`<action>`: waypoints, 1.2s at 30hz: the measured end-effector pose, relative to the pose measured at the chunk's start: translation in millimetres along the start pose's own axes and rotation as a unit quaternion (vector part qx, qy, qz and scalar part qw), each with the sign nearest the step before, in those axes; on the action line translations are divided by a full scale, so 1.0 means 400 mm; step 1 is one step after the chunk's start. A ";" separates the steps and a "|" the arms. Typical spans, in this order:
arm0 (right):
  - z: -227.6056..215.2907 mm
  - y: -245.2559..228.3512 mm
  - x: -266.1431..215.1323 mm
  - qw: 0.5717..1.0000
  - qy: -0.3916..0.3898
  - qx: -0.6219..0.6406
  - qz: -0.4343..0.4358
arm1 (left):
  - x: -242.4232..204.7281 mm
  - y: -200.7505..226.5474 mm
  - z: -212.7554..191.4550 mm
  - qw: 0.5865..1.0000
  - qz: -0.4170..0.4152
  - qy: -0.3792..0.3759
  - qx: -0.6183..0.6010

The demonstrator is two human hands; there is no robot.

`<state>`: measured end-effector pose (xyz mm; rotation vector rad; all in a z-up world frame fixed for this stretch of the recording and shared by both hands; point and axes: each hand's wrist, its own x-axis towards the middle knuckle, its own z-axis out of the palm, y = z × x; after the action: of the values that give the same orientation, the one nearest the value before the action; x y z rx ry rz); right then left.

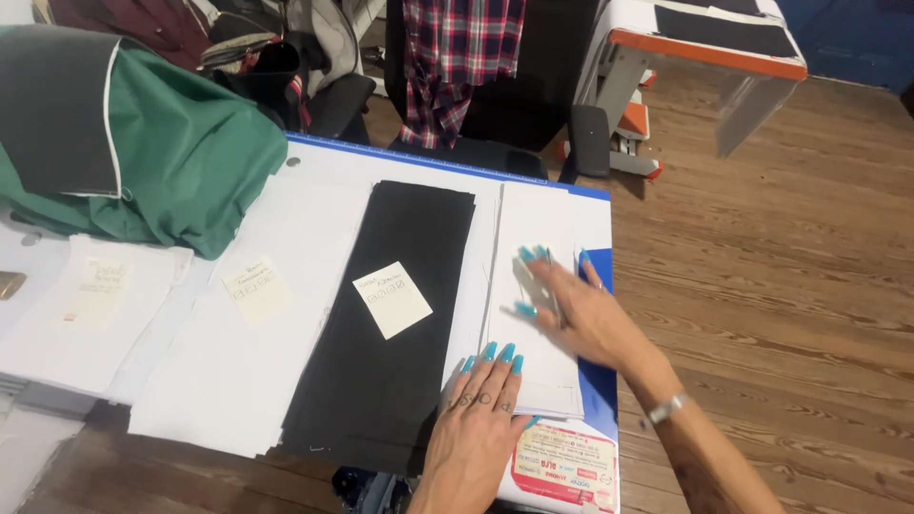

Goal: Organizing and labeling strips of black material and paper templates on a workbench

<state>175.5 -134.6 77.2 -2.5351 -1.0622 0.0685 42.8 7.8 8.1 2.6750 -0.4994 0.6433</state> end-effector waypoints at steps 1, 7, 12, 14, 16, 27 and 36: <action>0.006 0.019 0.017 1.000 0.006 0.003 -0.018 | -0.001 -0.001 0.003 1.000 -0.005 -0.003 -0.009; -0.034 0.051 0.060 0.988 0.150 0.012 0.013 | -0.016 -0.006 0.029 0.999 -0.017 0.039 -0.011; -0.092 0.016 0.086 0.958 0.286 0.007 0.029 | -0.025 -0.004 0.037 0.999 -0.029 0.005 -0.028; -0.068 0.040 0.113 0.948 0.307 -0.074 -0.030 | -0.028 -0.005 0.042 0.999 -0.037 -0.008 -0.038; -0.054 -0.008 0.111 0.988 0.128 -0.089 0.021 | -0.019 0.002 0.018 0.999 -0.035 0.003 -0.033; 0.006 0.055 0.071 0.987 0.125 0.082 0.052 | -0.006 0.018 -0.057 0.997 -0.039 -0.027 -0.062; -0.038 0.029 -0.106 0.915 0.331 0.172 0.156 | -0.003 0.035 -0.093 0.996 -0.028 -0.008 -0.085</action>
<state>156.1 -176.6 82.5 -2.1238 -0.3381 -0.4468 22.4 10.8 42.2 2.5259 -0.4607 0.5391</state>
